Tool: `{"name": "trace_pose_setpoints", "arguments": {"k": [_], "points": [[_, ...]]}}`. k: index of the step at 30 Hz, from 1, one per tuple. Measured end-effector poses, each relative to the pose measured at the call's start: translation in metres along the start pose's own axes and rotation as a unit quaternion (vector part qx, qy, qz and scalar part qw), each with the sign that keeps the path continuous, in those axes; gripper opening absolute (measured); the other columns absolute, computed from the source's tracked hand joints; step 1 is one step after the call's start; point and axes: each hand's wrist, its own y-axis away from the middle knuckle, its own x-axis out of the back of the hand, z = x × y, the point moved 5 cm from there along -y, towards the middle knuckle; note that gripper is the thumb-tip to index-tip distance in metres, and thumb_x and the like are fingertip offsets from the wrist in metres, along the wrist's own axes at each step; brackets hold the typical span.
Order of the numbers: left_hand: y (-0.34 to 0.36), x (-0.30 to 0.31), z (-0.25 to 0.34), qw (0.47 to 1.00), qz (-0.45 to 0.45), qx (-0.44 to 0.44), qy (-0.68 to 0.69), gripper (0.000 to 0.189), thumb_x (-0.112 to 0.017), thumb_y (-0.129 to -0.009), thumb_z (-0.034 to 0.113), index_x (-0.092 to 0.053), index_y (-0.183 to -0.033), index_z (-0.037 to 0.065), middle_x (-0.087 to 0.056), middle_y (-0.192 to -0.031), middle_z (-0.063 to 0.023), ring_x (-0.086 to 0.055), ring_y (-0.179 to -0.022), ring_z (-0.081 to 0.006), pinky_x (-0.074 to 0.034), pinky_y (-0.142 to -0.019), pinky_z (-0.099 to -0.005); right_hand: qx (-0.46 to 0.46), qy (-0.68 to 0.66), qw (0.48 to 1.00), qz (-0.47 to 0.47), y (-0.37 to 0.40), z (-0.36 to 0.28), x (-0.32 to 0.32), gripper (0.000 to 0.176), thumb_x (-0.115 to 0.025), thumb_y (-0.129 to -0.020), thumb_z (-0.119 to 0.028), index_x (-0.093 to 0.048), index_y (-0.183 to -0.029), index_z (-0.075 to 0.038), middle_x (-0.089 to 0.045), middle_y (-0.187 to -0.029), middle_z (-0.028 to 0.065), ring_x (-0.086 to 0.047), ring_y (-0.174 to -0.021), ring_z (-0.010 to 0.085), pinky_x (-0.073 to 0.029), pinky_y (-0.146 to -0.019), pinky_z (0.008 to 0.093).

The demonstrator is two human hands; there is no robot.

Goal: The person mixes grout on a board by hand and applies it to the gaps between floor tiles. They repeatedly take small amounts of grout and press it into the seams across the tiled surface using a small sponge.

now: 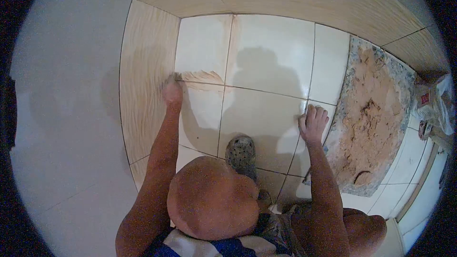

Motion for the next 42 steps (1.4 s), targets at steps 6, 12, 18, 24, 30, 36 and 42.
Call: {"name": "trace_pose_setpoints", "arguments": {"k": [6,12,18,24,30,36,42], "points": [[0.010,0.000,0.025,0.999,0.002,-0.034,0.022,0.042,-0.056,-0.085,0.010,-0.053,-0.127,0.004,-0.064,-0.112,-0.0233,-0.066,-0.096,-0.0374,-0.055,-0.084,-0.0438,-0.014,0.015,1.000,-0.014,-0.002,-0.002,-0.001,0.039,-0.056,-0.077,-0.018,-0.053,-0.113,-0.004,-0.051,-0.101,0.0167,-0.047,-0.093,0.0345,-0.038,-0.079,0.0492],[0.051,0.000,0.007,0.990,-0.012,-0.144,0.001,0.050,-0.055,-0.082,0.005,-0.052,-0.132,0.002,-0.064,-0.113,-0.0247,-0.067,-0.091,-0.0393,-0.055,-0.080,-0.0463,-0.008,-0.002,1.000,-0.012,0.001,0.003,-0.003,0.043,-0.058,-0.078,-0.023,-0.053,-0.115,-0.003,-0.050,-0.104,0.0175,-0.046,-0.096,0.0349,-0.037,-0.080,0.0493],[0.019,0.049,-0.014,0.993,-0.117,0.004,0.021,0.040,-0.055,-0.085,0.008,-0.057,-0.124,0.005,-0.068,-0.088,-0.0219,-0.067,-0.083,-0.0404,-0.054,-0.072,-0.0504,-0.009,-0.016,0.999,-0.034,0.001,0.006,-0.005,0.048,-0.059,-0.077,-0.027,-0.051,-0.117,-0.002,-0.048,-0.106,0.0180,-0.045,-0.098,0.0358,-0.036,-0.081,0.0497],[-0.006,0.033,0.022,0.993,-0.070,-0.092,-0.007,0.037,-0.055,-0.088,0.014,-0.058,-0.125,0.007,-0.065,-0.114,-0.0184,-0.067,-0.092,-0.0374,-0.054,-0.075,-0.0479,-0.009,-0.012,0.999,-0.036,0.004,0.005,-0.005,0.047,-0.059,-0.077,-0.027,-0.051,-0.117,-0.002,-0.048,-0.107,0.0183,-0.045,-0.099,0.0362,-0.036,-0.082,0.0501],[0.049,0.008,0.003,0.995,-0.085,-0.037,0.026,0.053,-0.058,-0.085,0.014,-0.047,-0.137,0.009,-0.064,-0.116,-0.0200,-0.067,-0.093,-0.0350,-0.055,-0.077,-0.0461,-0.008,-0.002,1.000,-0.022,-0.002,0.002,-0.002,0.043,-0.058,-0.077,-0.023,-0.052,-0.115,-0.002,-0.050,-0.107,0.0183,-0.046,-0.099,0.0363,-0.037,-0.082,0.0500],[0.007,0.040,0.011,0.985,-0.140,0.087,0.046,0.051,-0.059,-0.082,0.011,-0.051,-0.132,0.006,-0.064,-0.110,-0.0241,-0.067,-0.090,-0.0361,-0.054,-0.076,-0.0477,-0.012,0.008,1.000,-0.020,-0.002,0.002,-0.004,0.041,-0.056,-0.078,-0.020,-0.052,-0.115,-0.002,-0.051,-0.105,0.0177,-0.048,-0.096,0.0350,-0.038,-0.081,0.0499],[0.030,0.008,0.012,0.987,0.134,-0.028,0.085,0.027,-0.058,-0.086,0.015,-0.062,-0.112,0.008,-0.067,-0.076,-0.0187,-0.065,-0.066,-0.0374,-0.051,-0.058,-0.0480,0.000,-0.001,1.000,-0.006,0.000,0.002,0.000,0.043,-0.056,-0.077,-0.021,-0.052,-0.116,-0.002,-0.050,-0.105,0.0175,-0.048,-0.095,0.0352,-0.037,-0.081,0.0500]]}}
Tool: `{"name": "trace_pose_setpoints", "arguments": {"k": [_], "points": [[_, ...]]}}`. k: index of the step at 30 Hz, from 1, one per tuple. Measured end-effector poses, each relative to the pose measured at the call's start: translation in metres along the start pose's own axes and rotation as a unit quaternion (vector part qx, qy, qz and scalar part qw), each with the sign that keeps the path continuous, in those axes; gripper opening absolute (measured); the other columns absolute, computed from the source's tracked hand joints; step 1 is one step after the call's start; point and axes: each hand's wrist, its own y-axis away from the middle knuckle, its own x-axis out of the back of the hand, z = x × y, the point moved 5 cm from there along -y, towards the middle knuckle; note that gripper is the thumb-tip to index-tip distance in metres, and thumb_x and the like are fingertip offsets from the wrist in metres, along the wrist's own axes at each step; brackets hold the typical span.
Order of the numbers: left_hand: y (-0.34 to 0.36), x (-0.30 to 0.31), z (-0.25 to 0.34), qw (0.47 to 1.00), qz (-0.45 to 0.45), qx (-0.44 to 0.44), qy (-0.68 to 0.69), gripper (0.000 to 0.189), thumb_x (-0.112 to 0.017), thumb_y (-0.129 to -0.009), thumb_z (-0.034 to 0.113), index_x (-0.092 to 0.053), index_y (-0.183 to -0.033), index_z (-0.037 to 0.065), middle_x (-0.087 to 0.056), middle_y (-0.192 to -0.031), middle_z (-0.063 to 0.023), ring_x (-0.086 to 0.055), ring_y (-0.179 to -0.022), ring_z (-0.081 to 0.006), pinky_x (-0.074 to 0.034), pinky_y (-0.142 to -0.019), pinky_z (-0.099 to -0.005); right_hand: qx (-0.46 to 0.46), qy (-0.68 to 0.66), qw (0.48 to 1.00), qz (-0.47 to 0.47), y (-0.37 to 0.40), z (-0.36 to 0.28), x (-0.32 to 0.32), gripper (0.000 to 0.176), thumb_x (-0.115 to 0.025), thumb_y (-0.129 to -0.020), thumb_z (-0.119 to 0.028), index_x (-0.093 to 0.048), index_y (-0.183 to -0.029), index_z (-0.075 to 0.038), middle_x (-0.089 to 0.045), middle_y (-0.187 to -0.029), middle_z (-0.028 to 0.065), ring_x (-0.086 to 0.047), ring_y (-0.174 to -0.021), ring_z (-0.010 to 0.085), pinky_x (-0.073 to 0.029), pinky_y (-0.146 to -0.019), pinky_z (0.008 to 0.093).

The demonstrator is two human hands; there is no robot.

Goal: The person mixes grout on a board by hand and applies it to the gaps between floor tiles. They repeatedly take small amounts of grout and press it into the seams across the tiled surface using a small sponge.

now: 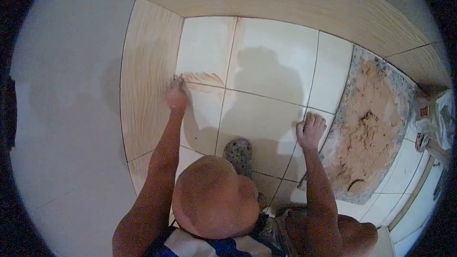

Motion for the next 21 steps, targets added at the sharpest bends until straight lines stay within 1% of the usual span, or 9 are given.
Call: {"name": "trace_pose_setpoints", "arguments": {"k": [3,7,9,12,14,16,18,19,21], "points": [[-0.009,0.021,-0.019,0.998,-0.027,-0.003,-0.059,0.023,-0.059,-0.086,0.017,-0.065,-0.106,0.006,-0.067,-0.076,-0.0179,-0.065,-0.065,-0.0370,-0.050,-0.057,-0.0472,0.003,-0.003,1.000,0.005,-0.002,-0.001,-0.004,0.045,-0.056,-0.077,-0.023,-0.051,-0.117,-0.002,-0.050,-0.105,0.0174,-0.047,-0.096,0.0351,-0.037,-0.081,0.0499],[-0.007,-0.023,-0.028,0.999,-0.025,0.034,-0.034,0.022,-0.061,-0.085,0.020,-0.067,-0.102,0.007,-0.067,-0.079,-0.0179,-0.064,-0.064,-0.0376,-0.049,-0.057,-0.0490,-0.013,-0.004,1.000,-0.019,-0.001,0.000,-0.003,0.045,-0.057,-0.078,-0.025,-0.051,-0.117,-0.002,-0.050,-0.106,0.0173,-0.046,-0.098,0.0351,-0.037,-0.082,0.0498],[-0.008,-0.027,-0.008,0.988,-0.035,0.144,-0.047,0.021,-0.062,-0.084,0.021,-0.068,-0.099,0.006,-0.067,-0.082,-0.0194,-0.064,-0.068,-0.0379,-0.050,-0.061,-0.0488,-0.011,0.003,1.000,-0.023,-0.001,-0.002,-0.004,0.045,-0.057,-0.078,-0.024,-0.051,-0.116,-0.002,-0.050,-0.106,0.0174,-0.047,-0.098,0.0352,-0.037,-0.082,0.0498],[0.000,0.005,0.042,0.993,-0.080,0.062,0.052,0.023,-0.062,-0.083,0.015,-0.067,-0.103,0.005,-0.068,-0.087,-0.0197,-0.066,-0.081,-0.0374,-0.052,-0.072,-0.0477,-0.012,0.004,1.000,-0.026,-0.002,-0.002,-0.001,0.044,-0.058,-0.077,-0.023,-0.052,-0.116,-0.003,-0.050,-0.106,0.0175,-0.047,-0.098,0.0354,-0.037,-0.082,0.0500],[0.014,0.033,0.074,0.976,-0.144,0.057,0.151,0.029,-0.061,-0.082,0.010,-0.067,-0.110,0.004,-0.069,-0.093,-0.0196,-0.065,-0.090,-0.0379,-0.051,-0.081,-0.0469,-0.016,-0.004,1.000,-0.019,-0.003,-0.003,-0.002,0.044,-0.059,-0.076,-0.022,-0.052,-0.115,-0.003,-0.050,-0.106,0.0176,-0.047,-0.097,0.0356,-0.037,-0.081,0.0501],[0.023,0.030,0.067,0.967,-0.145,0.053,0.201,0.034,-0.060,-0.081,0.006,-0.066,-0.115,0.003,-0.068,-0.093,-0.0211,-0.064,-0.090,-0.0401,-0.051,-0.081,-0.0473,-0.016,0.008,1.000,0.000,-0.003,-0.002,-0.003,0.043,-0.059,-0.075,-0.019,-0.053,-0.114,-0.003,-0.050,-0.106,0.0177,-0.047,-0.096,0.0353,-0.038,-0.080,0.0502],[0.022,0.044,0.043,0.965,-0.015,0.079,0.248,0.031,-0.059,-0.084,0.008,-0.066,-0.114,0.003,-0.067,-0.090,-0.0219,-0.065,-0.084,-0.0409,-0.051,-0.076,-0.0482,0.001,0.012,1.000,0.020,-0.006,-0.003,0.000,0.041,-0.059,-0.075,-0.017,-0.053,-0.113,-0.003,-0.051,-0.104,0.0170,-0.048,-0.094,0.0348,-0.038,-0.078,0.0497],[0.020,0.043,0.035,0.965,-0.019,0.080,0.248,0.031,-0.059,-0.084,0.008,-0.066,-0.114,0.003,-0.067,-0.090,-0.0219,-0.065,-0.084,-0.0409,-0.051,-0.076,-0.0482,-0.002,0.017,1.000,0.014,-0.007,-0.003,-0.001,0.041,-0.059,-0.074,-0.017,-0.053,-0.112,-0.003,-0.051,-0.104,0.0168,-0.048,-0.094,0.0347,-0.038,-0.077,0.0495],[0.014,0.032,0.005,0.967,-0.061,0.203,0.143,0.027,-0.057,-0.089,0.015,-0.068,-0.109,0.002,-0.068,-0.088,-0.0212,-0.065,-0.079,-0.0410,-0.052,-0.071,-0.0473,-0.002,0.020,1.000,0.002,-0.003,-0.005,0.000,0.041,-0.059,-0.074,-0.017,-0.053,-0.112,-0.003,-0.051,-0.103,0.0165,-0.048,-0.093,0.0345,-0.038,-0.077,0.0492]]}}
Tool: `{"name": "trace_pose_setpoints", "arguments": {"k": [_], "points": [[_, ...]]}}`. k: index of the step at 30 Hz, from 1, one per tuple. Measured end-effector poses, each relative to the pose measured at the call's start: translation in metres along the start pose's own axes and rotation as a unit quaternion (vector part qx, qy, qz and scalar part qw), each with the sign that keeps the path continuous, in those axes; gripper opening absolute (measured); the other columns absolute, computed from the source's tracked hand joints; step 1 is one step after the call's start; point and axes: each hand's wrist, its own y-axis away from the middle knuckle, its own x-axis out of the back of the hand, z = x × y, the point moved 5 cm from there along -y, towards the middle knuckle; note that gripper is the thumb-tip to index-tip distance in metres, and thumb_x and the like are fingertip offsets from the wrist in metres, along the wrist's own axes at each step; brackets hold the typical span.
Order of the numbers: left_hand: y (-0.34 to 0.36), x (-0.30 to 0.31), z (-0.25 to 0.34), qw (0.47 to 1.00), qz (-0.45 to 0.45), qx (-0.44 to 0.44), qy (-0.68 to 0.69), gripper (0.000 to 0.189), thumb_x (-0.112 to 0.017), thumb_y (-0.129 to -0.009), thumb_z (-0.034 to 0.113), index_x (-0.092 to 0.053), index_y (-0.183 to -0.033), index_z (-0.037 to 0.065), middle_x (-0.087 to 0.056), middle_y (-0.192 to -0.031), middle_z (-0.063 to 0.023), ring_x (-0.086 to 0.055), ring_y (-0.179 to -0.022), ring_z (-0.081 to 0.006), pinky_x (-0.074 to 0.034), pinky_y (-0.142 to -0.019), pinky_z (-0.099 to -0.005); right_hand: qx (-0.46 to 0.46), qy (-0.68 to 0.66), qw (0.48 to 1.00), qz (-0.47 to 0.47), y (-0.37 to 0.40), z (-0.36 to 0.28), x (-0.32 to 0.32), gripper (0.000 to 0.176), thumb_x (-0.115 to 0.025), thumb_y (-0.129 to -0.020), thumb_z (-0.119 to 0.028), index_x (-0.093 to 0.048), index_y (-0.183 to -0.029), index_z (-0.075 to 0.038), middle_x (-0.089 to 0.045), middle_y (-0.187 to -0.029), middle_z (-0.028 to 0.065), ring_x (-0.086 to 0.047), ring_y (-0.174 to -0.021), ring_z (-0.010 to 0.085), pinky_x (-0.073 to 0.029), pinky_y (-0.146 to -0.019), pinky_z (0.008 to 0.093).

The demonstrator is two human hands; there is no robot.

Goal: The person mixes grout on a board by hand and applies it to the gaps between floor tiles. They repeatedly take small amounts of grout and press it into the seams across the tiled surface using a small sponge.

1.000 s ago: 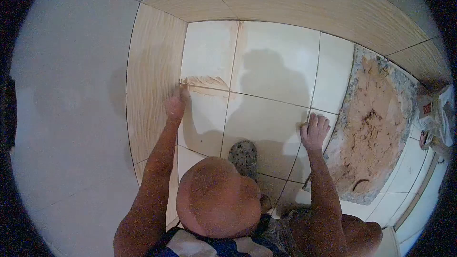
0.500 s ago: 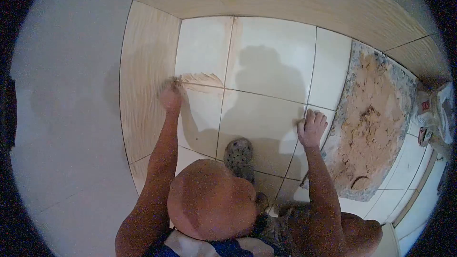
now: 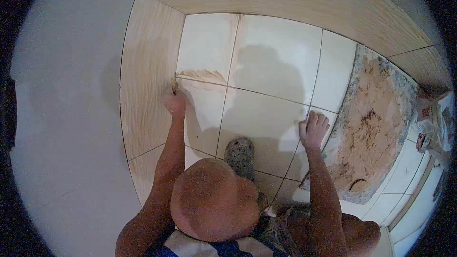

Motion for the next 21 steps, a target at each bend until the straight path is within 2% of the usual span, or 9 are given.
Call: {"name": "trace_pose_setpoints", "arguments": {"k": [2,4,5,7,11,12,15,19,21], "points": [[-0.006,-0.009,-0.008,0.997,0.003,0.063,-0.048,0.027,-0.056,-0.091,0.018,-0.069,-0.107,0.002,-0.068,-0.086,-0.0208,-0.066,-0.076,-0.0410,-0.052,-0.068,-0.0469,-0.002,-0.013,1.000,0.002,-0.002,-0.001,0.003,0.041,-0.059,-0.073,-0.016,-0.053,-0.112,-0.003,-0.052,-0.102,0.0162,-0.049,-0.092,0.0346,-0.039,-0.077,0.0488],[0.003,-0.025,0.006,0.992,0.107,-0.065,-0.018,0.031,-0.057,-0.092,0.028,-0.070,-0.101,0.002,-0.067,-0.083,-0.0221,-0.065,-0.075,-0.0410,-0.051,-0.066,-0.0459,0.006,-0.010,1.000,0.014,-0.002,0.000,0.001,0.041,-0.059,-0.073,-0.015,-0.053,-0.112,-0.003,-0.052,-0.102,0.0161,-0.049,-0.092,0.0344,-0.038,-0.077,0.0488],[0.005,-0.026,0.007,0.992,0.108,-0.066,-0.018,0.031,-0.057,-0.092,0.028,-0.070,-0.101,0.002,-0.067,-0.083,-0.0221,-0.065,-0.075,-0.0410,-0.051,-0.066,-0.0459,0.012,-0.008,1.000,0.023,-0.001,0.000,0.000,0.041,-0.059,-0.073,-0.015,-0.053,-0.112,-0.003,-0.052,-0.102,0.0160,-0.049,-0.091,0.0342,-0.038,-0.076,0.0488],[0.009,-0.016,0.023,0.993,-0.002,-0.086,0.079,0.028,-0.059,-0.080,0.002,-0.069,-0.106,0.005,-0.068,-0.098,-0.0218,-0.067,-0.094,-0.0360,-0.053,-0.080,-0.0434,0.014,-0.012,0.999,0.029,-0.001,-0.001,0.002,0.041,-0.058,-0.073,-0.015,-0.053,-0.112,-0.003,-0.052,-0.101,0.0160,-0.049,-0.092,0.0343,-0.038,-0.076,0.0490],[-0.032,-0.012,0.000,0.997,-0.043,-0.024,-0.065,0.035,-0.063,-0.081,0.010,-0.065,-0.116,0.007,-0.067,-0.109,-0.0190,-0.065,-0.098,-0.0373,-0.052,-0.085,-0.0441,-0.001,-0.016,1.000,0.014,0.000,0.002,-0.002,0.041,-0.058,-0.074,-0.015,-0.053,-0.113,-0.002,-0.052,-0.102,0.0169,-0.049,-0.093,0.0351,-0.038,-0.077,0.0494],[-0.038,-0.022,-0.006,0.973,0.071,-0.187,-0.117,0.036,-0.060,-0.085,0.015,-0.063,-0.120,0.009,-0.066,-0.108,-0.0176,-0.064,-0.094,-0.0387,-0.051,-0.081,-0.0482,0.000,-0.014,1.000,0.011,0.001,0.002,-0.001,0.041,-0.058,-0.074,-0.015,-0.053,-0.113,-0.002,-0.052,-0.102,0.0169,-0.049,-0.093,0.0351,-0.038,-0.077,0.0494],[-0.055,-0.020,0.015,0.985,0.024,-0.120,-0.120,0.033,-0.061,-0.085,0.014,-0.065,-0.117,0.009,-0.067,-0.105,-0.0175,-0.064,-0.094,-0.0379,-0.051,-0.081,-0.0483,-0.005,-0.016,1.000,0.005,0.000,0.002,-0.001,0.041,-0.058,-0.075,-0.015,-0.053,-0.114,-0.002,-0.052,-0.104,0.0180,-0.049,-0.094,0.0358,-0.039,-0.079,0.0495],[-0.025,-0.020,0.030,0.997,-0.013,-0.041,-0.063,0.027,-0.054,-0.090,0.015,-0.067,-0.111,0.006,-0.068,-0.097,-0.0200,-0.065,-0.088,-0.0399,-0.052,-0.081,-0.0471,0.010,-0.006,1.000,0.012,0.000,0.003,0.000,0.041,-0.058,-0.076,-0.016,-0.052,-0.115,-0.003,-0.052,-0.105,0.0187,-0.049,-0.094,0.0359,-0.038,-0.080,0.0498],[0.003,-0.018,0.039,0.984,-0.083,-0.142,0.074,0.033,-0.056,-0.084,0.002,-0.068,-0.114,0.008,-0.068,-0.108,-0.0183,-0.065,-0.101,-0.0346,-0.051,-0.089,-0.0409,0.010,-0.012,1.000,0.021,-0.001,0.000,-0.002,0.042,-0.058,-0.076,-0.016,-0.052,-0.115,-0.003,-0.052,-0.105,0.0188,-0.049,-0.094,0.0359,-0.038,-0.080,0.0500]]}}
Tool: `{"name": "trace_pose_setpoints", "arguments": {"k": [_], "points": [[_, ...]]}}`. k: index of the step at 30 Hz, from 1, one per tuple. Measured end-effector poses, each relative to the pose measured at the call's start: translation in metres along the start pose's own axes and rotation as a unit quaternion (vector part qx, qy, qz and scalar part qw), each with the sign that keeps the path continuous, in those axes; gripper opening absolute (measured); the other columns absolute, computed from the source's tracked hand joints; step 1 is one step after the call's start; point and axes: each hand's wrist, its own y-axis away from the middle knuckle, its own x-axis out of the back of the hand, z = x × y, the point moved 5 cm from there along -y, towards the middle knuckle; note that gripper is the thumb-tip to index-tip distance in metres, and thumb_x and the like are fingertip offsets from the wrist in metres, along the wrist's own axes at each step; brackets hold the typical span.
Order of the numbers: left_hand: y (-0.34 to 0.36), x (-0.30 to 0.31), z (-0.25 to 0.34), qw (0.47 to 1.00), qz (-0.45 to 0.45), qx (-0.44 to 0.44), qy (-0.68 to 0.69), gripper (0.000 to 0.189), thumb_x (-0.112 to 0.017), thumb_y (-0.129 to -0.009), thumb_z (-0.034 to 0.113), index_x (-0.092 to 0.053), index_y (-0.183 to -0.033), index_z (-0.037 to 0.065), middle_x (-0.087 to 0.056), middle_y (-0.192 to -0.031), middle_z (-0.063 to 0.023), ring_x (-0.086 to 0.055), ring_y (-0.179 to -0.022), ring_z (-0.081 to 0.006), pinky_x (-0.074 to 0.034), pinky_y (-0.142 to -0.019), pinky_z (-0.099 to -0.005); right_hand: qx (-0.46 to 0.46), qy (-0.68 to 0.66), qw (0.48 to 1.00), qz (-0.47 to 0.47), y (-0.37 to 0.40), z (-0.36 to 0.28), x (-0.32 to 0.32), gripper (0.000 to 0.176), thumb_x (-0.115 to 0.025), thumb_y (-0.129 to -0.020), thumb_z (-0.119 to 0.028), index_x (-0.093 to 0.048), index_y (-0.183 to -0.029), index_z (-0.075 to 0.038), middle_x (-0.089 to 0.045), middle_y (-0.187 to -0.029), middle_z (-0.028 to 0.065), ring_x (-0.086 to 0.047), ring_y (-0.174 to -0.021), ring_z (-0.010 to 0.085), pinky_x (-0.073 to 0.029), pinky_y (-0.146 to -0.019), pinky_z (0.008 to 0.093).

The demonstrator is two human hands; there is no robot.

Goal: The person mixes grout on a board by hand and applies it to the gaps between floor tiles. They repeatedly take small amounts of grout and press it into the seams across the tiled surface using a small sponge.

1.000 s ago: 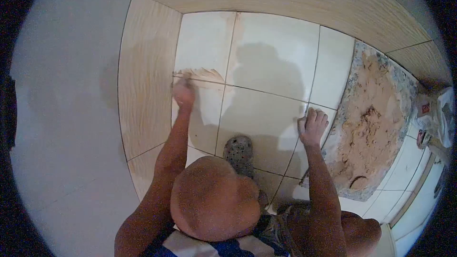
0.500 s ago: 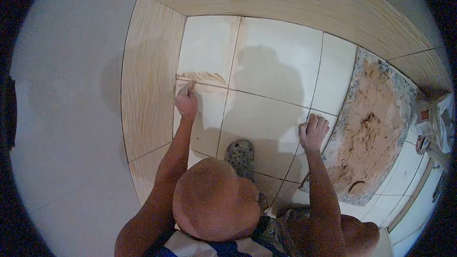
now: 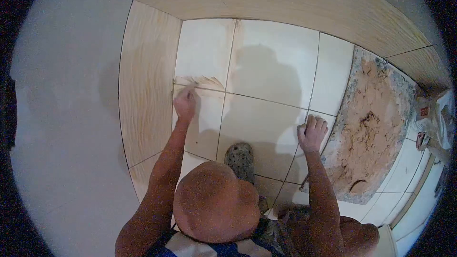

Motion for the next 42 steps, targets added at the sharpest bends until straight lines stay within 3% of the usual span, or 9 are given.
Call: {"name": "trace_pose_setpoints", "arguments": {"k": [6,15,17,18,21,28,34,36,42], "points": [[-0.030,0.015,-0.011,0.986,0.102,0.077,0.107,0.034,-0.053,-0.082,-0.001,-0.068,-0.112,0.001,-0.069,-0.107,-0.0185,-0.067,-0.101,-0.0290,-0.051,-0.090,-0.0379,-0.004,-0.007,1.000,-0.007,0.001,0.002,0.003,0.041,-0.059,-0.076,-0.018,-0.053,-0.113,-0.003,-0.051,-0.104,0.0185,-0.049,-0.095,0.0358,-0.038,-0.080,0.0498],[0.034,-0.045,0.117,0.976,-0.071,-0.045,0.200,0.033,-0.060,-0.084,0.003,-0.067,-0.116,0.007,-0.068,-0.114,-0.0145,-0.064,-0.107,-0.0282,-0.048,-0.095,-0.0360,-0.001,0.012,1.000,0.002,-0.002,-0.004,0.008,0.039,-0.059,-0.075,-0.017,-0.053,-0.111,-0.002,-0.051,-0.100,0.0171,-0.049,-0.090,0.0342,-0.039,-0.077,0.0483],[0.014,-0.038,0.070,0.985,0.052,-0.111,0.122,0.034,-0.054,-0.084,0.003,-0.069,-0.114,0.009,-0.070,-0.103,-0.0136,-0.065,-0.092,-0.0322,-0.053,-0.083,-0.0383,-0.002,0.005,1.000,-0.002,-0.004,-0.003,0.008,0.039,-0.059,-0.075,-0.016,-0.053,-0.111,-0.002,-0.051,-0.100,0.0169,-0.049,-0.091,0.0340,-0.039,-0.077,0.0484],[0.001,-0.013,0.053,0.992,0.028,0.006,0.123,0.034,-0.054,-0.083,0.002,-0.068,-0.114,0.006,-0.070,-0.104,-0.0146,-0.065,-0.093,-0.0318,-0.052,-0.083,-0.0381,-0.004,-0.004,1.000,-0.011,-0.001,-0.002,0.008,0.039,-0.059,-0.075,-0.016,-0.053,-0.111,-0.002,-0.051,-0.100,0.0167,-0.049,-0.091,0.0338,-0.039,-0.077,0.0485],[0.000,-0.006,-0.002,0.985,0.141,0.005,0.101,0.034,-0.053,-0.082,0.002,-0.069,-0.112,0.004,-0.070,-0.102,-0.0156,-0.065,-0.094,-0.0308,-0.051,-0.084,-0.0387,-0.014,0.003,1.000,-0.019,0.000,0.000,0.003,0.039,-0.059,-0.076,-0.017,-0.053,-0.112,-0.002,-0.051,-0.101,0.0166,-0.048,-0.092,0.0339,-0.039,-0.077,0.0492],[0.043,-0.022,0.083,0.984,0.011,-0.062,0.168,0.034,-0.051,-0.081,-0.002,-0.070,-0.109,0.007,-0.070,-0.102,-0.0131,-0.066,-0.093,-0.0295,-0.051,-0.087,-0.0368,-0.002,0.002,1.000,-0.010,-0.002,-0.003,0.004,0.039,-0.059,-0.076,-0.017,-0.053,-0.113,-0.004,-0.050,-0.103,0.0164,-0.048,-0.092,0.0342,-0.038,-0.077,0.0497],[-0.016,-0.015,-0.034,0.968,0.110,0.148,0.171,0.029,-0.055,-0.083,0.001,-0.068,-0.109,0.002,-0.069,-0.098,-0.0161,-0.064,-0.087,-0.0280,-0.051,-0.081,-0.0379,-0.016,0.000,0.999,-0.030,0.000,0.000,0.003,0.040,-0.058,-0.076,-0.017,-0.053,-0.114,-0.003,-0.050,-0.102,0.0163,-0.048,-0.092,0.0347,-0.038,-0.076,0.0492],[0.005,-0.028,0.015,0.983,0.120,0.046,0.129,0.022,-0.055,-0.093,0.012,-0.065,-0.106,-0.002,-0.070,-0.085,-0.0100,-0.063,-0.077,-0.0241,-0.049,-0.076,-0.0344,-0.011,0.001,1.000,-0.012,0.001,0.000,0.002,0.040,-0.059,-0.076,-0.017,-0.054,-0.113,-0.003,-0.051,-0.102,0.0164,-0.048,-0.093,0.0348,-0.038,-0.077,0.0490],[-0.007,0.003,0.037,0.969,0.095,0.116,0.195,0.018,-0.059,-0.090,0.011,-0.067,-0.102,0.000,-0.069,-0.086,-0.0131,-0.061,-0.078,-0.0171,-0.048,-0.075,-0.0327,0.005,-0.006,1.000,0.002,0.002,0.001,0.003,0.042,-0.058,-0.075,-0.017,-0.054,-0.114,-0.002,-0.051,-0.103,0.0175,-0.048,-0.094,0.0349,-0.038,-0.078,0.0491]]}}
